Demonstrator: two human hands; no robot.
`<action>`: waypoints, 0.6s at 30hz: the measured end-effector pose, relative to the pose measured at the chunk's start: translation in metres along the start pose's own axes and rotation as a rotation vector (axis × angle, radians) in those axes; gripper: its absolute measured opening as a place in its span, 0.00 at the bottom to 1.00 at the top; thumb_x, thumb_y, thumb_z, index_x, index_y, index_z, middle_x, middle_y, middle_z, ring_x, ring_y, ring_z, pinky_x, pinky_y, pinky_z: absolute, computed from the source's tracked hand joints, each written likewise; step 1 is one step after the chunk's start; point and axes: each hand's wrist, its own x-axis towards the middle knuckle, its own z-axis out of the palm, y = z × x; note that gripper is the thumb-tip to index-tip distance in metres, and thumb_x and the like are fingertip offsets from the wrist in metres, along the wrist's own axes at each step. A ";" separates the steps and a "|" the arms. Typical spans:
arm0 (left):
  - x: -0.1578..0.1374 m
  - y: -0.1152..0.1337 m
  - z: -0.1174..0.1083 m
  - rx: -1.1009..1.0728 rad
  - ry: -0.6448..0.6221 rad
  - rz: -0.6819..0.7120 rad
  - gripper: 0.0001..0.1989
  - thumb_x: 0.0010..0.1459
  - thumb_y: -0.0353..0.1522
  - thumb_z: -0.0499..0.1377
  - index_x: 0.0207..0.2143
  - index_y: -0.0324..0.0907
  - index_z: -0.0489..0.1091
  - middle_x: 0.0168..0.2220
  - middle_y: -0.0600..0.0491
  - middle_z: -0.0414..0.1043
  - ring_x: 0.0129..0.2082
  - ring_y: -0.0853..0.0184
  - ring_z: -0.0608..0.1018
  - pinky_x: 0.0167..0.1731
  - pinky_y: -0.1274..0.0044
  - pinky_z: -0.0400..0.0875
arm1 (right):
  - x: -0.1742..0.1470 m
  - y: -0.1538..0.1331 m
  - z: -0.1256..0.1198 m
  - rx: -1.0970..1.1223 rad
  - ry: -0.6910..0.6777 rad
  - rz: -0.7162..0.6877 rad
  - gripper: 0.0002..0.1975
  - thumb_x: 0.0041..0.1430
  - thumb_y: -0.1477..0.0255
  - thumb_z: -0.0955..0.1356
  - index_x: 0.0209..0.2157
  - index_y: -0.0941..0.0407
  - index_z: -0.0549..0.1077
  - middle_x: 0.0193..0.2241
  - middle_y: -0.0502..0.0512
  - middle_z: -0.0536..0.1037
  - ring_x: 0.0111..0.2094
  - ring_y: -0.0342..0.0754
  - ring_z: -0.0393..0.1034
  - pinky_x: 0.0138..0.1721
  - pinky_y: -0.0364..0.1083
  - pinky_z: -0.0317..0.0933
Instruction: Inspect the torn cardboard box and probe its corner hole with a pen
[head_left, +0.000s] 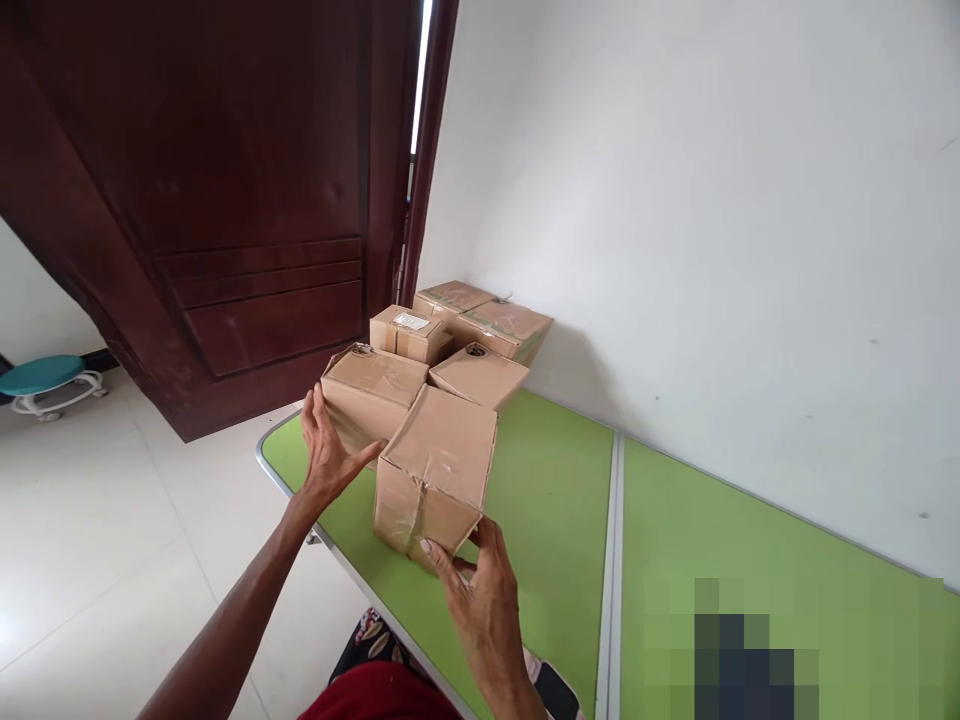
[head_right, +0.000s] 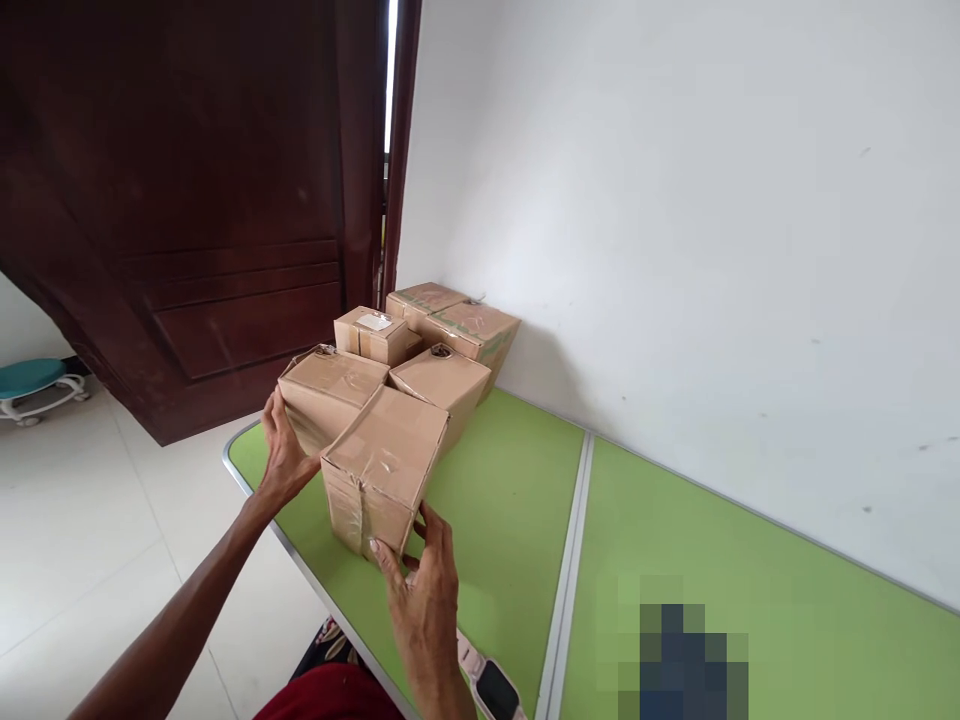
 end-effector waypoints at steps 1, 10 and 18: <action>0.002 -0.002 0.004 0.013 -0.009 0.012 0.71 0.45 0.54 0.77 0.78 0.38 0.40 0.76 0.26 0.45 0.77 0.34 0.50 0.74 0.44 0.45 | 0.000 0.000 -0.001 0.005 -0.003 0.013 0.30 0.60 0.50 0.77 0.55 0.54 0.74 0.55 0.69 0.77 0.53 0.63 0.78 0.39 0.56 0.83; -0.003 0.007 0.024 0.104 0.046 0.143 0.84 0.40 0.59 0.77 0.78 0.32 0.26 0.78 0.17 0.27 0.80 0.30 0.34 0.74 0.43 0.37 | 0.001 0.000 -0.005 -0.026 -0.005 0.056 0.31 0.60 0.48 0.76 0.55 0.56 0.75 0.52 0.68 0.78 0.50 0.62 0.80 0.39 0.56 0.83; -0.001 0.009 0.032 0.087 0.047 0.180 0.82 0.39 0.58 0.76 0.78 0.33 0.29 0.77 0.18 0.33 0.79 0.29 0.42 0.73 0.44 0.44 | 0.001 0.001 -0.006 -0.039 0.016 0.061 0.33 0.57 0.48 0.77 0.54 0.55 0.74 0.53 0.69 0.78 0.46 0.61 0.80 0.34 0.55 0.83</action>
